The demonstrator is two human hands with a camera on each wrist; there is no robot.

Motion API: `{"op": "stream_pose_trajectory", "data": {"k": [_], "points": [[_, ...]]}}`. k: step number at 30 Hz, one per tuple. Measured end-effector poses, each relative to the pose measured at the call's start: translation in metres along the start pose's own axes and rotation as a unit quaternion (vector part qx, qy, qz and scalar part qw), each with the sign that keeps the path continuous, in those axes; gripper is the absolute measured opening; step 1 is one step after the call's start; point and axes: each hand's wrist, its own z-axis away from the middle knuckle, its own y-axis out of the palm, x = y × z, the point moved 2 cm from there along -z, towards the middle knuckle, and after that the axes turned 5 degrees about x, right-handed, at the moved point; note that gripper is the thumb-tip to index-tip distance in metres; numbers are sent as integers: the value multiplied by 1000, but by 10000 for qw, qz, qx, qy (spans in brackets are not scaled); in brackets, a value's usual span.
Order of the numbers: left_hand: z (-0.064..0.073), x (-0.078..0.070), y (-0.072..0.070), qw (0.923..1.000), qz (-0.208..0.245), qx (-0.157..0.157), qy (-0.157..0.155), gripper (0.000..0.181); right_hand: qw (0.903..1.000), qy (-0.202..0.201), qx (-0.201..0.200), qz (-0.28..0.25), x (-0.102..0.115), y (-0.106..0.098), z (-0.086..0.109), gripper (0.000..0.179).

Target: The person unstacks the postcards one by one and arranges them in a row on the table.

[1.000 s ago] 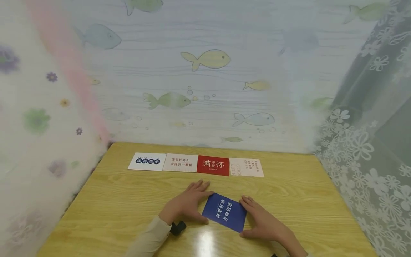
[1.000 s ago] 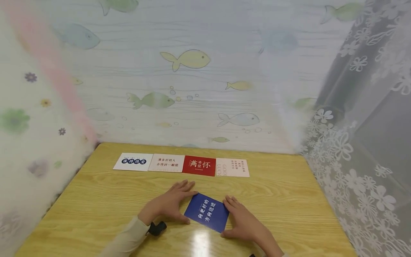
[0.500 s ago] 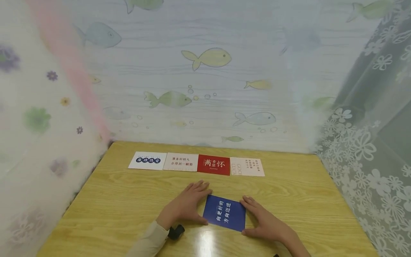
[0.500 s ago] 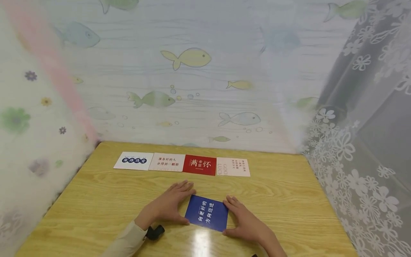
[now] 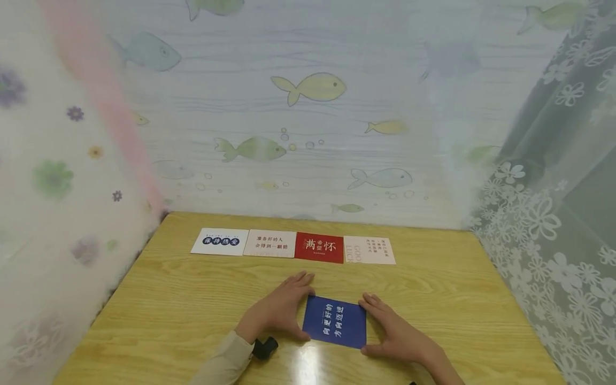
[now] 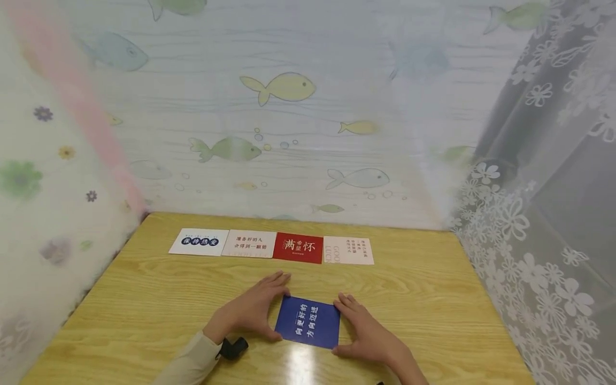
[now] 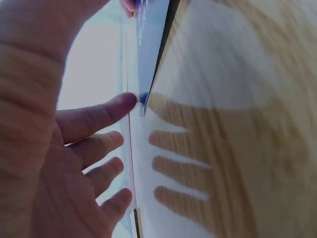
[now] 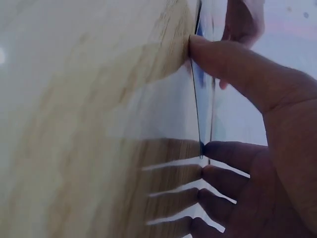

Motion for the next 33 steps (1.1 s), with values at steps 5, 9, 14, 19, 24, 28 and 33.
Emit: {"op": "stream_pose_trajectory", "data": {"k": [5, 9, 14, 19, 24, 28, 33], "points": [[0, 1, -1, 9992, 245, -275, 167, 64, 9999, 39, -48, 127, 3, 1, -2, 109], [0, 1, -3, 9986, 141, -425, 284, 58, 9998, 86, -116, 130, 4, 2, -4, 107], [0, 4, -6, 9993, 64, -365, 37, 89, 9996, 201, -156, 125, 8, 4, -6, 103], [-6, 13, -4, 9991, -14, -77, -406, 108, 9982, 516, -267, 170, 15, 10, -13, 106], [-16, 23, -3, 9982, 154, 151, -561, 109, 9958, 780, -348, 325, 22, 15, -19, 112], [-18, 25, -3, 9984, 221, 118, -500, 106, 9949, 827, -434, 370, 23, 16, -21, 107], [-9, 18, -4, 9988, -43, -73, -487, 97, 9952, 783, -417, 402, 22, 17, -21, 100]]}}
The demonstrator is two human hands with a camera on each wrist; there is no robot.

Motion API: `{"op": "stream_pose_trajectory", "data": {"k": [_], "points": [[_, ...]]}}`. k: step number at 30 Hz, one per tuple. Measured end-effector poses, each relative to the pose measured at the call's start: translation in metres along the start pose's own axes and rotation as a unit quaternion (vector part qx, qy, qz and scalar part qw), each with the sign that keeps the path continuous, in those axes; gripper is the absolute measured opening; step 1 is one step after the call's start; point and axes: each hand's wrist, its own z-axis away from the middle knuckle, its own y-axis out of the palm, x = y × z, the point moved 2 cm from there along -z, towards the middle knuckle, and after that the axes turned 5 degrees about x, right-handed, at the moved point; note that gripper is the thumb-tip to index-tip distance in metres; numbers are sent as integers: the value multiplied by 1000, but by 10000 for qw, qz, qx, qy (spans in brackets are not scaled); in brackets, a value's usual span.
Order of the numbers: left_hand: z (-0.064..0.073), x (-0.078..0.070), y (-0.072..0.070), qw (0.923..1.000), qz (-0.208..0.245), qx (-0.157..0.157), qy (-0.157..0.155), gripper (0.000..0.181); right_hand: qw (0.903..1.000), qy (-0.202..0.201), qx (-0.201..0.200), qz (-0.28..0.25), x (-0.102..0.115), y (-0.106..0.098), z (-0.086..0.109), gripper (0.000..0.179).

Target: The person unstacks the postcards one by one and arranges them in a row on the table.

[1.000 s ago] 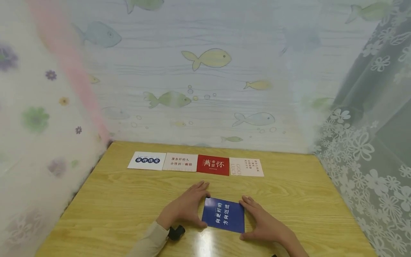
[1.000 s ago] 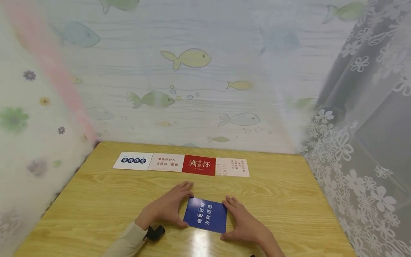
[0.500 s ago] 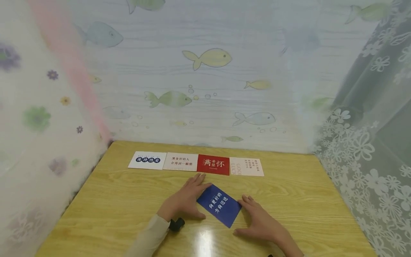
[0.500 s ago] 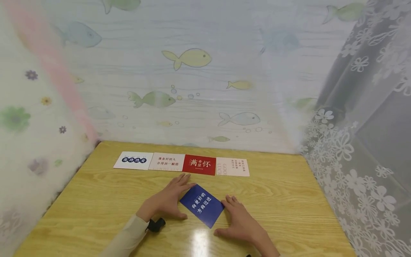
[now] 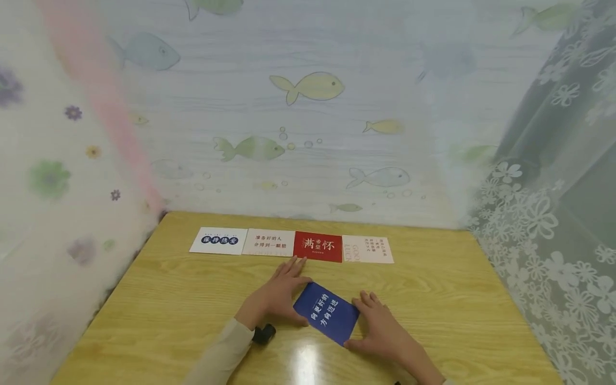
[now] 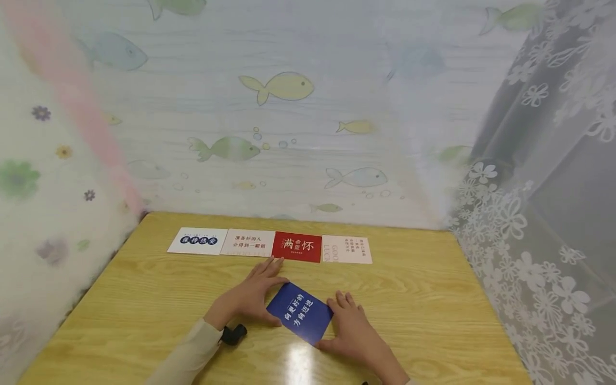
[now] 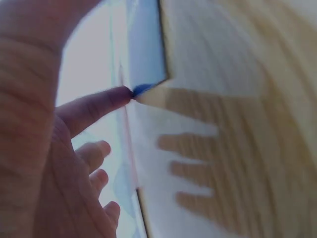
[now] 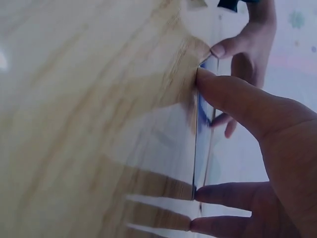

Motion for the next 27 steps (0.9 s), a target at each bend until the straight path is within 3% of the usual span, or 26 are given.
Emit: {"op": "stream_pose_trajectory", "data": {"k": [10, 18, 27], "points": [[21, -6, -3, 9986, -427, -301, 109, 79, 9996, -250, 104, 129, -2, -7, 0, 101], [27, -12, -3, 9965, -618, -437, 361, 78, 9984, -399, 102, 383, 7, -5, -5, 110], [29, -12, 0, 9969, -550, -489, 277, 78, 9976, -562, 173, 361, 15, -3, -10, 107]]}}
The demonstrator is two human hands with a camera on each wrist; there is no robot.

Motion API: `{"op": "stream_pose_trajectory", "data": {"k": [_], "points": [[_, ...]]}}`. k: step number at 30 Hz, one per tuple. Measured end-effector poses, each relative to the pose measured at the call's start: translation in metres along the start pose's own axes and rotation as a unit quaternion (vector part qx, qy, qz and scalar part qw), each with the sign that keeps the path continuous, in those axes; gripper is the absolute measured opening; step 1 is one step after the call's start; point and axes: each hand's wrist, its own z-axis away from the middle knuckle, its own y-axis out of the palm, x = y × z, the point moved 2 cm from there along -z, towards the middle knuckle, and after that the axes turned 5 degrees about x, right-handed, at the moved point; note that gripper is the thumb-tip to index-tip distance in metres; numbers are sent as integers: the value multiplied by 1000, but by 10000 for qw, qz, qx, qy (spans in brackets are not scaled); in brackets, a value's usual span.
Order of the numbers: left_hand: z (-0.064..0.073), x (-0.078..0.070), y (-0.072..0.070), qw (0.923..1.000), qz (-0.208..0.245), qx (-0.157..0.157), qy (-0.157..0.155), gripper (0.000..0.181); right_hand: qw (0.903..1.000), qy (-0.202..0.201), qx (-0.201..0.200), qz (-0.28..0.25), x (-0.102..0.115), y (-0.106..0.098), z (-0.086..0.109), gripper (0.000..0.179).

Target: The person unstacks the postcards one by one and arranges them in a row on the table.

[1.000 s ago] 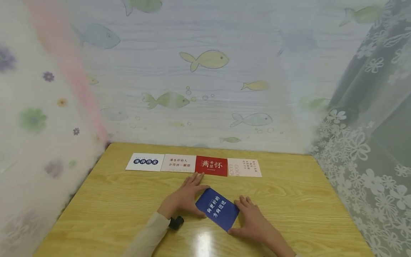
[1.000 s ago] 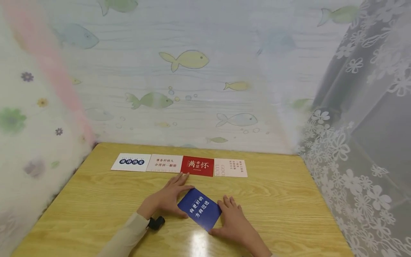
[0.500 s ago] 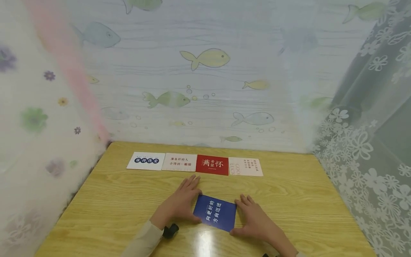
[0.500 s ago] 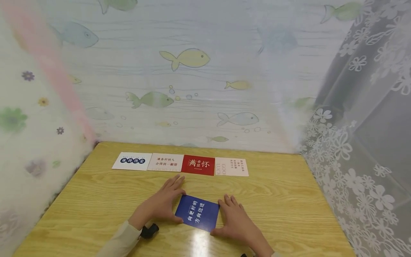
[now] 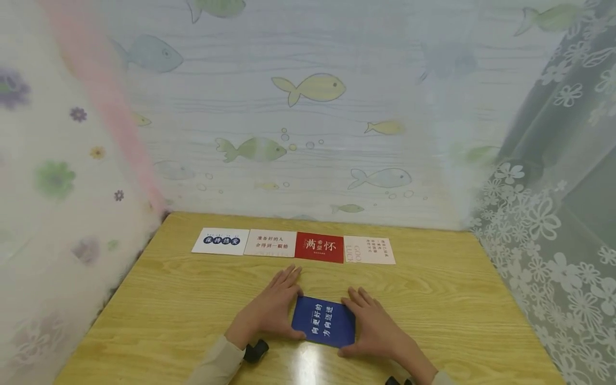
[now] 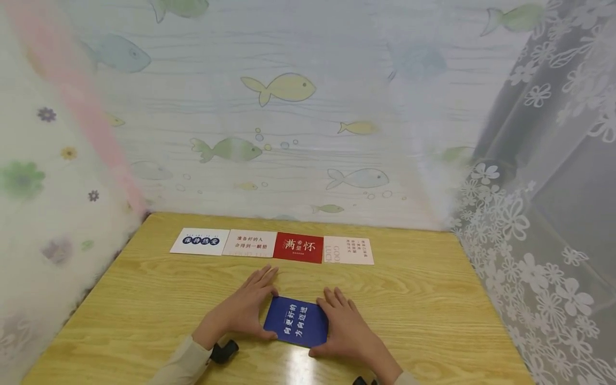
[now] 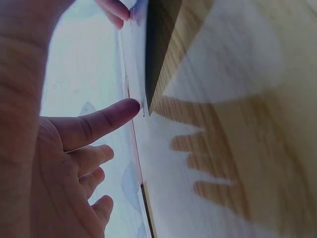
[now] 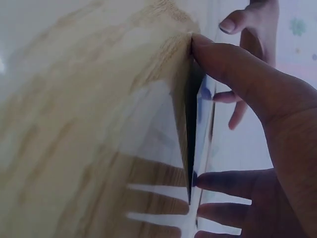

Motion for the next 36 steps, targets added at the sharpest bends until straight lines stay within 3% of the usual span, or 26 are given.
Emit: {"op": "stream_pose_trajectory", "data": {"k": [11, 20, 29, 36], "points": [[2, -1, 0, 9998, 137, 55, -138, 79, 9995, -205, -85, -239, -2, 2, -4, 96], [5, -3, -4, 9997, 153, -190, -55, 82, 9992, -272, -111, -257, -7, 7, -5, 96], [10, 0, -3, 9986, 20, -423, 323, 97, 9976, -403, -483, -277, -10, 2, -5, 97], [8, 0, -7, 9988, 253, -339, 247, 96, 9967, -312, -726, -199, -13, -4, -4, 98]]}}
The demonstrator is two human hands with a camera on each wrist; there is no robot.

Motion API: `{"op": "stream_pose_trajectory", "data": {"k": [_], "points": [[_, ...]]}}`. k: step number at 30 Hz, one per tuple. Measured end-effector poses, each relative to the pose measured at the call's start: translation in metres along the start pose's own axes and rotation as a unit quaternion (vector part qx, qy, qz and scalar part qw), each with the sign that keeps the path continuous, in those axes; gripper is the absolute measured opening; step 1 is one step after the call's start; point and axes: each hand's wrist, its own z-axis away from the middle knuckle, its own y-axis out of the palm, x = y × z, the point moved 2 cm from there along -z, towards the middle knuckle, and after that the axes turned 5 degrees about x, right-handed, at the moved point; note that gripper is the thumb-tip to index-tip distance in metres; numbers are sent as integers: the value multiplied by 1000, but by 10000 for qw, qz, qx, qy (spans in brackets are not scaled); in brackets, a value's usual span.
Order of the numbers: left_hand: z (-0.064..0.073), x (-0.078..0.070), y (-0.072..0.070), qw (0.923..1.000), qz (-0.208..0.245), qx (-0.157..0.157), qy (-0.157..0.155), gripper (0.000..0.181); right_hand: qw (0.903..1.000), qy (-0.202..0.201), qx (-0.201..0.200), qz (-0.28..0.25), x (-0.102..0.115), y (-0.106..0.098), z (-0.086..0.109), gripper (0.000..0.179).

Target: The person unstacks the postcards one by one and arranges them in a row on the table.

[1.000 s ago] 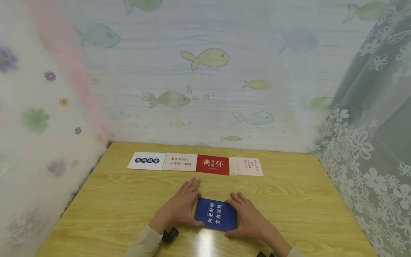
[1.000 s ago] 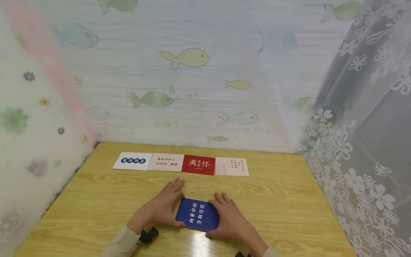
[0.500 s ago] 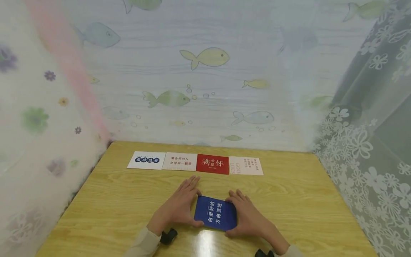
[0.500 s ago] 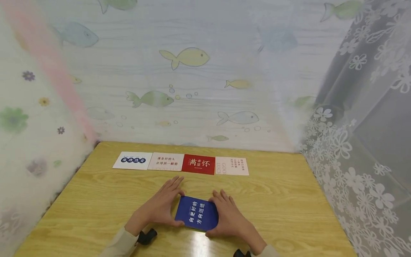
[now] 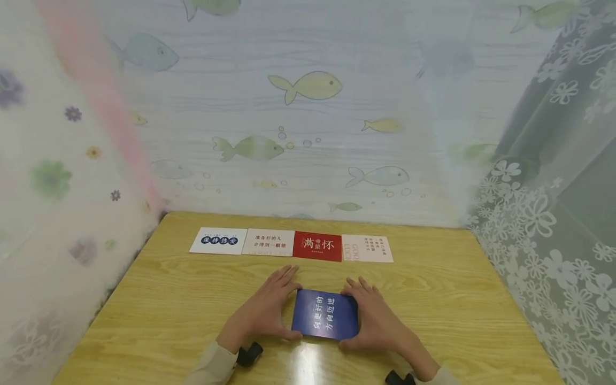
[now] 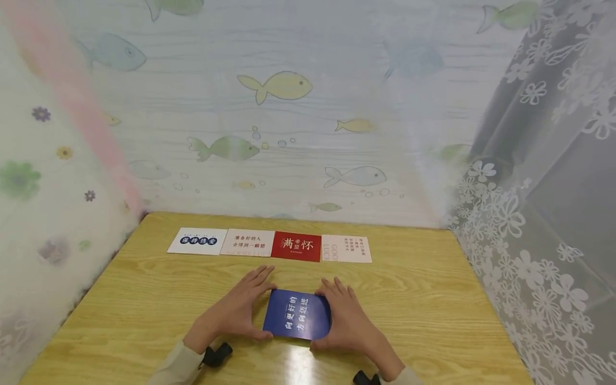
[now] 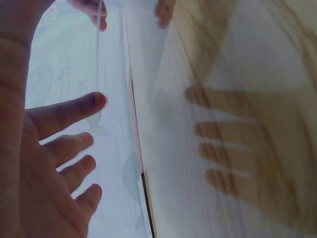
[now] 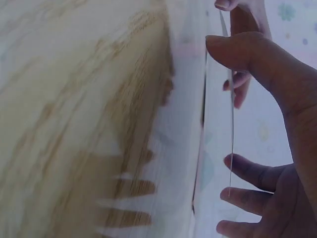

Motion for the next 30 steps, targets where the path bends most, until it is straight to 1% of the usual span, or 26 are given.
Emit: {"op": "stream_pose_trajectory", "data": {"k": [2, 6, 9, 12, 15, 19, 21, 23, 26, 30], "points": [[0, -1, -2, 9997, 202, -4, -98, 99, 9999, 166, -43, 17, -1, -2, 0, 100], [-2, 0, -3, 9983, 554, -181, -91, 104, 9990, 365, -272, 28, -3, -6, 3, 102], [-4, 3, -2, 9972, 645, -372, 35, 103, 9978, 393, -537, -60, -6, -9, 6, 102], [-7, 4, -1, 9963, 691, -500, 140, 103, 9963, 385, -739, -228, -10, -12, 9, 102], [-10, 4, 0, 9951, 739, -613, 228, 102, 9952, 261, -865, -373, -14, -15, 11, 103], [-14, 3, 0, 9933, 918, -644, 284, 99, 9948, -21, -841, -567, -24, -18, 15, 102], [-16, 2, 1, 9923, 1034, -612, 304, 99, 9942, -177, -752, -752, -30, -21, 17, 101], [-18, 0, 2, 9917, 1112, -570, 318, 99, 9920, -289, -640, -1053, -36, -23, 20, 100], [-22, -3, 4, 9910, 1176, -539, 358, 100, 9890, -369, -496, -1346, -45, -27, 24, 100], [-28, -8, 6, 9903, 1204, -548, 421, 103, 9878, -380, -466, -1440, -55, -32, 28, 102]]}}
